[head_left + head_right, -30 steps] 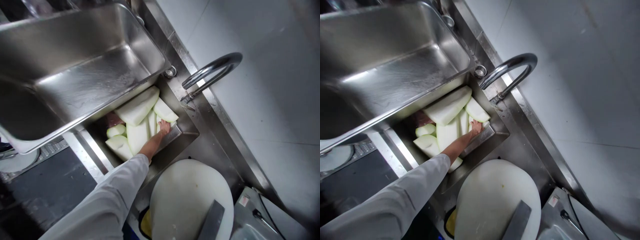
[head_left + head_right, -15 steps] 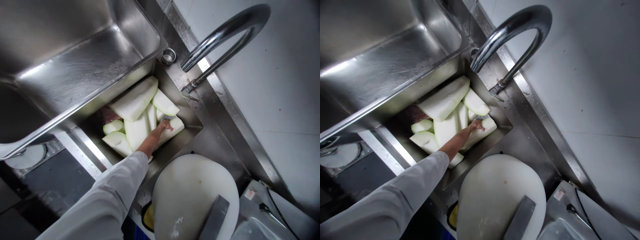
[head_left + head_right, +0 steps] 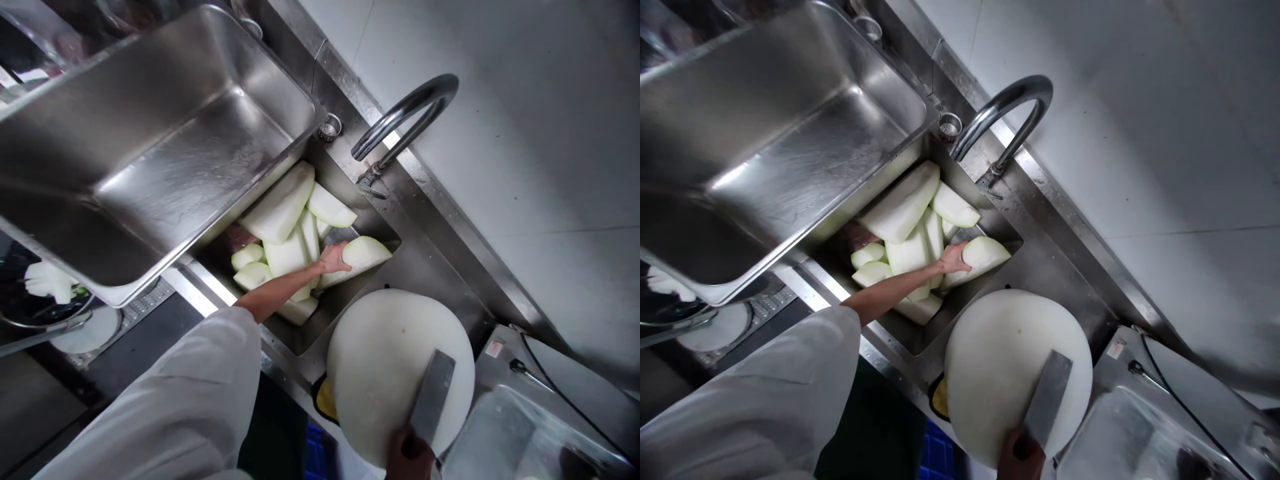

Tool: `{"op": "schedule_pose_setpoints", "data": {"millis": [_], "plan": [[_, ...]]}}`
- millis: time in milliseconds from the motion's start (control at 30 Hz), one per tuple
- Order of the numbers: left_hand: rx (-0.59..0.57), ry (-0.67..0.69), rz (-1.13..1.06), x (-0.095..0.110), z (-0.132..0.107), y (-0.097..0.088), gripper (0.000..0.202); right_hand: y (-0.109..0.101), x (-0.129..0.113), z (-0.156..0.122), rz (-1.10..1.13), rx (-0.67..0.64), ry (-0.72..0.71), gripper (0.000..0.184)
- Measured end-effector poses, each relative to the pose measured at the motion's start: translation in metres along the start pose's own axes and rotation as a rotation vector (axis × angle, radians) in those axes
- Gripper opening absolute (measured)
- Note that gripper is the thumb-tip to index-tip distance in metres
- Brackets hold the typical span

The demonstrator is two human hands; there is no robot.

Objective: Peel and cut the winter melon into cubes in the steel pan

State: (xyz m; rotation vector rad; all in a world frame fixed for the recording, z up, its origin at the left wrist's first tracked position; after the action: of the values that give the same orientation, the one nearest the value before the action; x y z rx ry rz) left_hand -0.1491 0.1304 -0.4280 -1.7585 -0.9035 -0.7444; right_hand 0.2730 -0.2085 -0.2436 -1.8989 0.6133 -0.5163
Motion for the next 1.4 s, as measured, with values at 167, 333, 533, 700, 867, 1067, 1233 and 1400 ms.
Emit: {"op": "schedule_pose_setpoints", "data": {"millis": [167, 333, 533, 700, 867, 1067, 1233, 1400], "plan": [[0.019, 0.185, -0.041, 0.059, -0.041, -0.041, 0.072, 0.001, -0.001, -0.005, -0.009, 0.213, 0.032, 0.038], [0.199, 0.212, -0.186, 0.127, -0.08, -0.111, 0.078, 0.004, 0.008, 0.002, 0.083, 0.226, -0.005, 0.05], [0.398, 0.214, -0.393, 0.209, -0.151, -0.18, 0.057, 0.008, 0.0, 0.007, 0.247, 0.133, -0.128, 0.069], [0.355, 0.092, -0.529, 0.244, -0.2, -0.153, 0.043, -0.018, 0.017, 0.014, 0.309, 0.088, -0.158, 0.061], [0.218, -0.159, -0.488, 0.229, -0.219, -0.032, 0.039, -0.041, 0.054, 0.028, 0.42, 0.063, -0.221, 0.042], [0.064, -0.157, 0.117, 0.236, -0.189, 0.084, 0.054, -0.037, 0.095, 0.016, 0.351, 0.147, -0.328, 0.029], [0.041, 0.135, 0.433, 0.283, -0.146, 0.107, 0.063, -0.009, 0.124, -0.004, 0.363, 0.115, -0.242, 0.038], [-0.02, 0.274, 0.458, 0.287, -0.14, 0.137, 0.073, 0.019, 0.137, 0.002, 0.462, -0.007, -0.102, 0.038]]}}
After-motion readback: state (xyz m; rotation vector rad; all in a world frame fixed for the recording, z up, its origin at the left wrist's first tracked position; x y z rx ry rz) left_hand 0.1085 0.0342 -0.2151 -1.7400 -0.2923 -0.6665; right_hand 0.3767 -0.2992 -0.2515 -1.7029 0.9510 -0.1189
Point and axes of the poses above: each hand's wrist, its own z-axis towards the middle knuckle, its own y-axis out of the palm, x = y × z, the point moved 10 cm from there along z, towards the middle knuckle, and after that the axes turned 1 degree about x, right-handed, at the moved point
